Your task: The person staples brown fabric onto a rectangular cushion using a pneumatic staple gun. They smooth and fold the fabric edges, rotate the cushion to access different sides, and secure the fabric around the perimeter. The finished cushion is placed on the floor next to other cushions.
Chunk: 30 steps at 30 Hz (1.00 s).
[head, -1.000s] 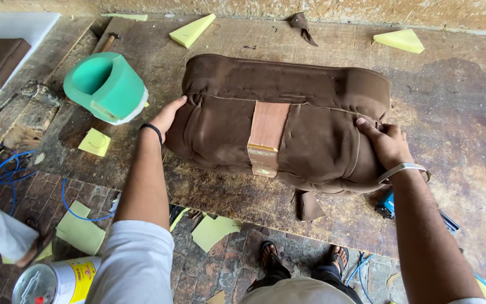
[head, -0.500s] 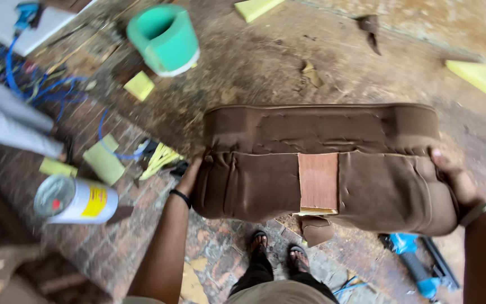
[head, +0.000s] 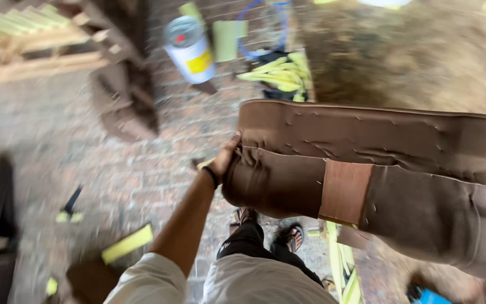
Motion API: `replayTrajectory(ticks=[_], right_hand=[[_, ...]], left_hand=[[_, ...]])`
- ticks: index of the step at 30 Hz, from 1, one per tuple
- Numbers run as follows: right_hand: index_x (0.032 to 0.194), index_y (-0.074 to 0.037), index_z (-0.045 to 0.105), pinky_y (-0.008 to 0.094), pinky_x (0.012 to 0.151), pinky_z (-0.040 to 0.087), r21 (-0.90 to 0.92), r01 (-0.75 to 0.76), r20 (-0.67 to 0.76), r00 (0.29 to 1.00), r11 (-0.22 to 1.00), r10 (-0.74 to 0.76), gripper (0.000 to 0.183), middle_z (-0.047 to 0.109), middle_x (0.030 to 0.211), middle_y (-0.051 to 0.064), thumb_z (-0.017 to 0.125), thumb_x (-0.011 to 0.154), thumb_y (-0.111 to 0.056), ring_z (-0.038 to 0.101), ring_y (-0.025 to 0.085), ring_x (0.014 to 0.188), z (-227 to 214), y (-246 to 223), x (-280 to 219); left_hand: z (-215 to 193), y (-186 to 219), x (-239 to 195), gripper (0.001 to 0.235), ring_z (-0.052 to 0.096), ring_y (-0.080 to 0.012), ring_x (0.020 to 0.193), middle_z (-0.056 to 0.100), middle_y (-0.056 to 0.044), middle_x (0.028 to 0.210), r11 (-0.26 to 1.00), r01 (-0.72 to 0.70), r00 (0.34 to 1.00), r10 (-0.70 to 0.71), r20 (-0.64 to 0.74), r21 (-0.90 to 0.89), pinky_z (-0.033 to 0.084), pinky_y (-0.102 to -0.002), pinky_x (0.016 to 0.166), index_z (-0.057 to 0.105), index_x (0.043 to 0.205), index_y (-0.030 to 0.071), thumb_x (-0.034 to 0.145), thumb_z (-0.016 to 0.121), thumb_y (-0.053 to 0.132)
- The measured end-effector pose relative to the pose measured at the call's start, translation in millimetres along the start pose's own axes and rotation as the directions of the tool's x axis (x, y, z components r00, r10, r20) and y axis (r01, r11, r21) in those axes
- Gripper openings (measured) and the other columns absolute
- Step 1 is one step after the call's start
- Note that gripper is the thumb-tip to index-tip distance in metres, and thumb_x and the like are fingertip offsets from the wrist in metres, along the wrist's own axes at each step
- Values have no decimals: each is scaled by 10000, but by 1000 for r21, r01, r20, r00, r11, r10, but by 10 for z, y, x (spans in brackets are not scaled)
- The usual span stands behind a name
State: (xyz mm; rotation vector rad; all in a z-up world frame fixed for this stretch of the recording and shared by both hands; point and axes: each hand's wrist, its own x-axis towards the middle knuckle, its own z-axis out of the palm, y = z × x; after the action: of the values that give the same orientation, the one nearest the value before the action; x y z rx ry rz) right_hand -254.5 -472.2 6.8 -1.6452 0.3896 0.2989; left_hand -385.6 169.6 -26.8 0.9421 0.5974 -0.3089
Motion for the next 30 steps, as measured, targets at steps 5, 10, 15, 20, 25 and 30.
replayTrajectory(ticks=[5,10,15,20,25,30], right_hand=[[1354,13,593,441,1001,475,-356,25,156,987,934,33,533,662,1278,177,565,1128,-468,632,290,1114,1162,-168,769],[1285,64,621,450,979,484,-560,172,374,925,811,62,555,679,1223,214,578,1151,-473,644,313,1070,2996,-356,998],[1446,-9,579,402,987,480,-341,307,711,702,889,31,539,644,1329,127,532,1097,-416,623,235,1130,5148,-358,274],[1530,-36,487,371,1130,389,-333,285,822,555,899,128,636,555,1504,99,484,1087,-493,536,209,1327,7266,-21,-414],[1518,-39,464,393,1144,349,-434,312,842,475,845,257,676,525,1520,94,451,1047,-524,498,227,1337,8774,554,-700],[1509,-43,458,361,1182,313,-433,400,880,384,808,281,694,501,1542,60,490,1005,-519,461,204,1388,10154,1368,-665]], left_hand=[[-1013,-641,-798,838,669,-228,1170,698,-111,1344,983,-139,878,178,-444,119,492,-350,1039,623,1369,5,887,607,691],[-1977,-1184,-1759,818,683,-260,1111,706,-132,1288,844,-320,895,120,-430,-431,523,-393,1015,608,1379,29,877,585,674],[-2882,-1629,-2680,793,690,-260,1102,707,-133,1281,700,-477,780,59,-623,-531,528,-400,1010,607,1377,50,880,566,667],[-3785,-2076,-3056,775,626,-231,1202,666,-102,1337,642,-667,539,67,-840,-377,467,-396,1075,587,1387,44,901,556,647],[-4510,-2636,-2885,805,450,-132,1406,523,16,1511,604,-727,352,-79,-933,-326,286,-328,1196,484,1467,108,909,519,688],[-5081,-3049,-2526,902,482,-204,1371,553,-58,1503,612,-715,266,-209,-941,-338,312,-380,1175,509,1487,80,862,503,730]])
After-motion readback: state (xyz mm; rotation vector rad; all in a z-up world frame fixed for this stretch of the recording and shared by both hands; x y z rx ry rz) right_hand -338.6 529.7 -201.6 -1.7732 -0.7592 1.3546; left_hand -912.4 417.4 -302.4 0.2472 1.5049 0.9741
